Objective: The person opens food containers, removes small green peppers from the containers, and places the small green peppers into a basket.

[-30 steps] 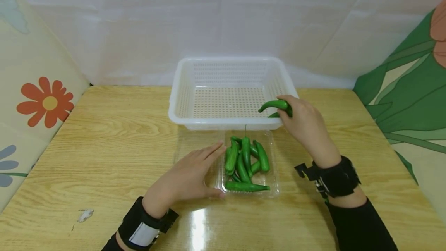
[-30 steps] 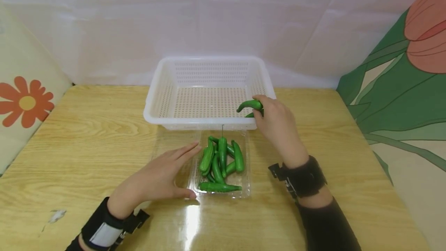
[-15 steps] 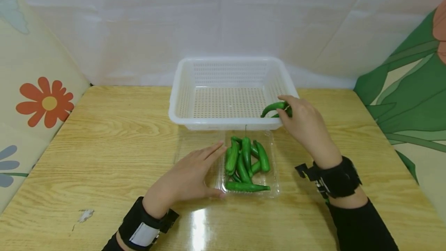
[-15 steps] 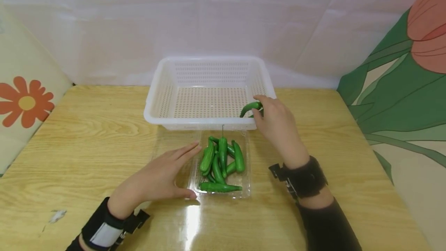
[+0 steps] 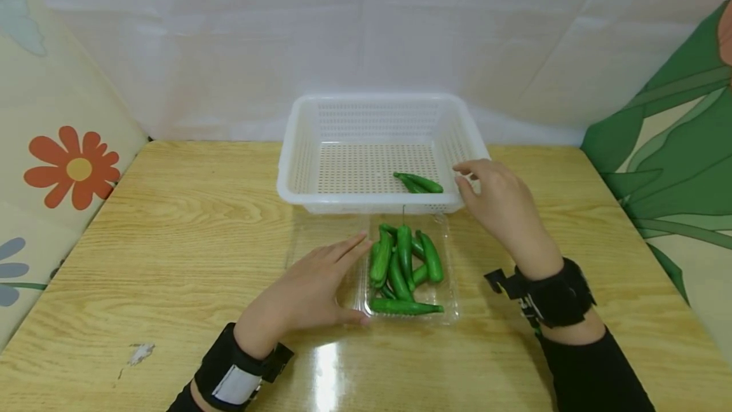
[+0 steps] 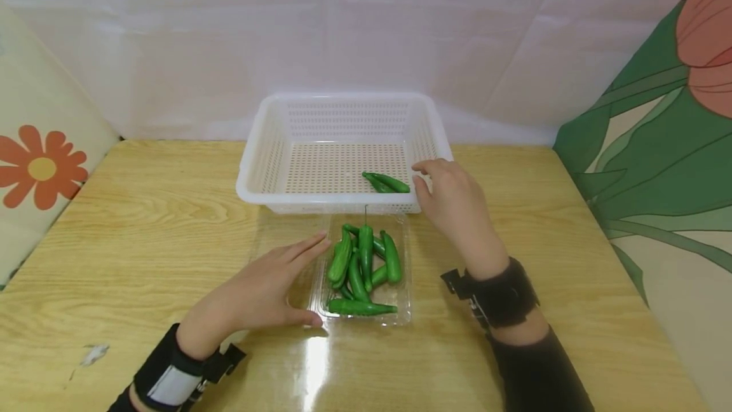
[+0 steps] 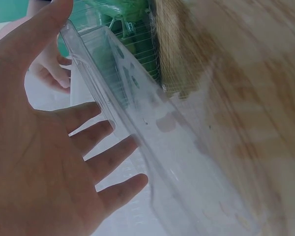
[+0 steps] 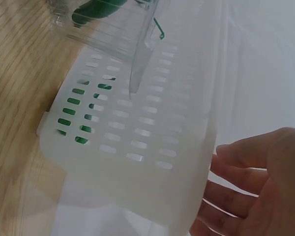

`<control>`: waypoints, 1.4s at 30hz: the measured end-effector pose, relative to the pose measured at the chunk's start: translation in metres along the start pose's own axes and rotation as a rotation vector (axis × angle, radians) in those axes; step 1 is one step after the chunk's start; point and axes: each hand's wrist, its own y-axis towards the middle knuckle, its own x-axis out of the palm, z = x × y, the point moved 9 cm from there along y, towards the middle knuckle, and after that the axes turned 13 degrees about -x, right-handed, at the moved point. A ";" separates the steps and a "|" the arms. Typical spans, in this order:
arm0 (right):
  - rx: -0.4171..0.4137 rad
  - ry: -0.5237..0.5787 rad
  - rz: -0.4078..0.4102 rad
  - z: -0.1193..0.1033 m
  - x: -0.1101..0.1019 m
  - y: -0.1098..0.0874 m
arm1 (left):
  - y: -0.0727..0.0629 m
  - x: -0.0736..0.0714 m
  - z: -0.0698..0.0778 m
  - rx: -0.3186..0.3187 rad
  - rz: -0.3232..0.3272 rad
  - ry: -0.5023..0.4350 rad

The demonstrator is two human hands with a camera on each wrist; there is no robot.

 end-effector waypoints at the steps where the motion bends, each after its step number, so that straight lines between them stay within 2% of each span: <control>1: -0.007 0.000 0.007 -0.002 -0.001 0.000 | 0.000 0.000 0.000 0.001 0.001 0.001; 7: -0.037 -0.007 0.034 -0.012 -0.009 0.000 | 0.000 0.000 0.000 -0.001 -0.003 -0.001; 14: -0.065 0.030 0.025 -0.024 -0.018 -0.003 | -0.001 0.000 0.000 -0.001 -0.006 -0.004; 22: -0.115 0.150 -0.149 -0.051 -0.009 -0.009 | -0.002 0.000 0.000 -0.001 -0.003 -0.012; 27: -0.188 0.139 -0.221 -0.067 -0.005 -0.013 | -0.001 0.000 0.000 0.003 -0.003 -0.010; 34: -0.220 0.160 -0.340 -0.077 0.011 -0.015 | 0.000 -0.001 0.001 0.014 0.007 0.002; 38: -0.263 0.172 -0.368 -0.082 0.019 -0.016 | 0.000 -0.001 0.000 0.014 0.005 0.002; 42: -0.315 0.138 -0.349 -0.087 0.021 -0.015 | 0.000 0.000 0.000 0.013 0.008 0.005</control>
